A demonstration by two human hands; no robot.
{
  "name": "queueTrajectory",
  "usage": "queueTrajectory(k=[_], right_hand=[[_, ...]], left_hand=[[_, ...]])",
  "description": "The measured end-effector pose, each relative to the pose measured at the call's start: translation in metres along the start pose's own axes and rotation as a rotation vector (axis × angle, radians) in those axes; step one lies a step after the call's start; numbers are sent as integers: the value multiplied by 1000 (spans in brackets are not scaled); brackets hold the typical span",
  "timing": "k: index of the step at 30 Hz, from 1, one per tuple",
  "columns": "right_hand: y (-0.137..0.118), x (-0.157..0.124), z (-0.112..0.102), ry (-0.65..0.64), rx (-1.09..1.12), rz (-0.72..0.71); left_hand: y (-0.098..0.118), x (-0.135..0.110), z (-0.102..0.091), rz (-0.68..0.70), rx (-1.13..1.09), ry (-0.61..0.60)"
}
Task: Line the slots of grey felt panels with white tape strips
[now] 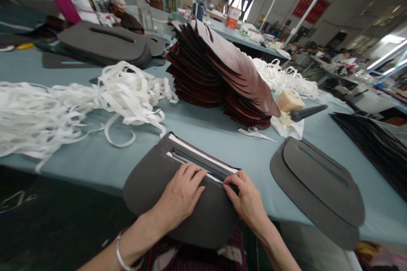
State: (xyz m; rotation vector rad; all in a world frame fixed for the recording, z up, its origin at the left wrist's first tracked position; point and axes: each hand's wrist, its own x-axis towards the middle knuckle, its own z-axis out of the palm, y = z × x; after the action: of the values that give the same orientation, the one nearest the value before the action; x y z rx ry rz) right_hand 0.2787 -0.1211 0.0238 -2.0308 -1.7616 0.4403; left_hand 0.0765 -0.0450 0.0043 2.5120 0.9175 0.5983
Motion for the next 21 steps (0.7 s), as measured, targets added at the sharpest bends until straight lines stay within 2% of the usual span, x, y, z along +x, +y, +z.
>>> queueTrajectory(k=[5, 11, 15, 17, 21], right_hand=[[-1, 3, 0, 6, 96, 64], [-2, 8, -2, -21, 151, 83], [-10, 21, -5, -110, 166, 189], [-18, 29, -9, -164, 255, 247], [-33, 40, -21, -233, 566, 327]], left_hand=[[-26, -6, -10, 105, 50, -14], [-24, -8, -5, 118, 140, -31], [-24, -7, -8, 132, 137, -47], [-25, -7, -9, 139, 126, -69], [-25, -7, -8, 123, 130, -83]])
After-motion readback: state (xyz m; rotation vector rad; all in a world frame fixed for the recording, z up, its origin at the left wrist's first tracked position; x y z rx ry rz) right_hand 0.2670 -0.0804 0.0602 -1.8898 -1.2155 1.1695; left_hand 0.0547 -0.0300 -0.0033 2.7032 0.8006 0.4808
